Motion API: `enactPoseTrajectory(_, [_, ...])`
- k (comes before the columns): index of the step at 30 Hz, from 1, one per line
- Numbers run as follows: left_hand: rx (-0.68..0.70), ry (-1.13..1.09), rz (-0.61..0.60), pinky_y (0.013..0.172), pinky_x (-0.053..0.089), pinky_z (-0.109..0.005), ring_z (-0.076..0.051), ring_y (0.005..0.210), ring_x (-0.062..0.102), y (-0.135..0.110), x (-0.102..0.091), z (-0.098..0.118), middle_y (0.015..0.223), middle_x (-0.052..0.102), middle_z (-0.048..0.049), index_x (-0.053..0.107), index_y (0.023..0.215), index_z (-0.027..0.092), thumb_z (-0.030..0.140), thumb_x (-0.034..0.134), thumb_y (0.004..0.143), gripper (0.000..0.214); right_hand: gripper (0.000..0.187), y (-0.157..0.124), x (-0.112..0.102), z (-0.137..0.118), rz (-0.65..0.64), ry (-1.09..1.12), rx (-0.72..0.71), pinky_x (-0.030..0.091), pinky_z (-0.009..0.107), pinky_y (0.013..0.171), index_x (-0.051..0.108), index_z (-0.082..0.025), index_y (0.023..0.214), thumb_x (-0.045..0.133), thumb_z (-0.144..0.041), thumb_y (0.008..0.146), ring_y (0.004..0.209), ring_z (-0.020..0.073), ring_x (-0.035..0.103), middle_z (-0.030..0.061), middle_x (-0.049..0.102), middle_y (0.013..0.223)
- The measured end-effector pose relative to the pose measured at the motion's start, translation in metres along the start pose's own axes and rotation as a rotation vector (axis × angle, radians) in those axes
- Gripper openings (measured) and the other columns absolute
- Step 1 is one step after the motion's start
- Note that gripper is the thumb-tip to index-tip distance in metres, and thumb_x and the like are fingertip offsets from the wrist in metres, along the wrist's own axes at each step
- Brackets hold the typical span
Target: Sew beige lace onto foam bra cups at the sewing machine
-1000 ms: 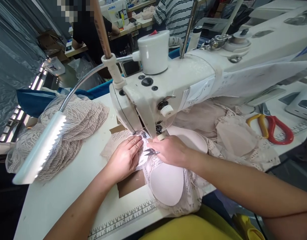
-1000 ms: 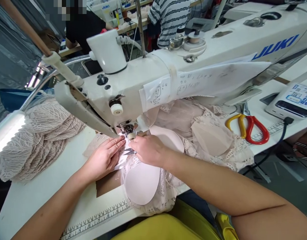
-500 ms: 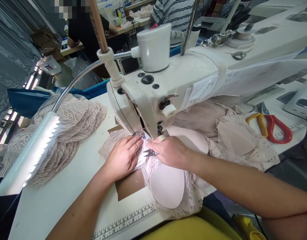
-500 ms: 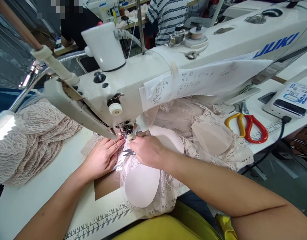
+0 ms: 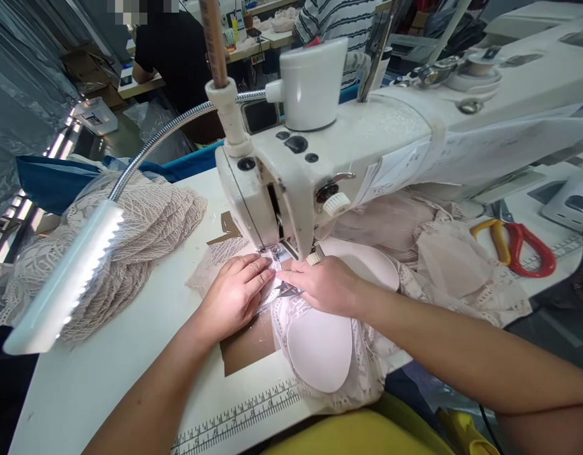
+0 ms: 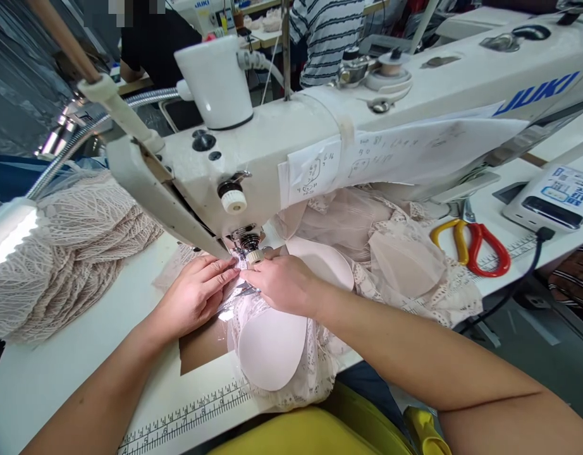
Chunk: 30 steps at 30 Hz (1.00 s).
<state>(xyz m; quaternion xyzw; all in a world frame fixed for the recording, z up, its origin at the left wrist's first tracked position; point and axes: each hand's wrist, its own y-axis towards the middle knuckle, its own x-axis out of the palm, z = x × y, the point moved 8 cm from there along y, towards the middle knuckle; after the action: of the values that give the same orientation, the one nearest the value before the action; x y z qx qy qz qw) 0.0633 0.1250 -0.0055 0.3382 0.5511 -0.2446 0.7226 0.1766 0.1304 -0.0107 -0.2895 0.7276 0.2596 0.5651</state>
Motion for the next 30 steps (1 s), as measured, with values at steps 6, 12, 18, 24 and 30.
enactPoseTrajectory(6, [0.015, -0.013, 0.0, 0.094, 0.048, -0.044, -0.027, 0.111, 0.053, 0.002, -0.002, 0.006, 0.126, 0.063, -0.0088, 0.061, 0.12, 0.017, 0.018, 0.048, 0.092, 0.031, 0.035, 0.0, 0.0, -0.001, -0.044, -0.005, -0.003, 0.028, 0.03, 0.054, 0.064, -0.019, 0.115, 0.048, -0.015, 0.083, 0.07, 0.0157, 0.054, 0.006, 0.068, 0.1])
enactPoseTrajectory(12, [-0.024, -0.047, -0.008, 0.092, 0.048, -0.046, -0.027, 0.11, 0.055, 0.003, 0.001, 0.003, 0.126, 0.063, -0.0091, 0.06, 0.123, 0.02, 0.019, 0.048, 0.093, 0.033, 0.037, 0.002, 0.003, 0.003, -0.065, -0.013, 0.068, 0.027, 0.029, 0.054, 0.063, -0.02, 0.115, 0.048, -0.015, 0.082, 0.074, 0.0179, 0.057, 0.0063, 0.068, 0.096])
enactPoseTrajectory(18, [-0.093, -0.029, -0.007, 0.096, 0.046, -0.049, -0.03, 0.118, 0.05, -0.001, 0.004, -0.008, 0.131, 0.059, -0.0107, 0.058, 0.125, 0.018, 0.018, 0.047, 0.091, 0.036, 0.042, 0.005, 0.001, 0.01, -0.077, 0.012, 0.165, 0.032, 0.027, 0.057, 0.06, -0.023, 0.123, 0.048, -0.017, 0.083, 0.078, 0.0205, 0.061, 0.0062, 0.069, 0.093])
enactPoseTrajectory(24, [-0.175, -0.05, 0.061, 0.104, 0.041, -0.049, -0.029, 0.124, 0.047, -0.008, 0.0, -0.024, 0.133, 0.055, -0.0115, 0.052, 0.132, 0.017, 0.023, 0.045, 0.091, 0.042, 0.031, -0.014, -0.034, 0.024, -0.093, 0.186, 0.253, 0.038, 0.025, 0.063, 0.064, -0.025, 0.113, 0.053, -0.037, 0.087, 0.079, 0.0189, 0.063, 0.0037, 0.071, 0.094])
enactPoseTrajectory(30, [-0.417, -0.013, 0.065, 0.106, 0.037, -0.05, -0.03, 0.127, 0.045, -0.017, -0.005, -0.042, 0.136, 0.052, -0.0156, 0.057, 0.124, 0.012, 0.026, 0.041, 0.092, 0.038, 0.013, -0.052, -0.024, 0.017, -0.29, 0.051, 0.286, 0.028, 0.026, 0.053, 0.064, -0.02, 0.085, 0.059, -0.031, 0.08, 0.066, 0.0198, 0.059, 0.0041, 0.067, 0.073])
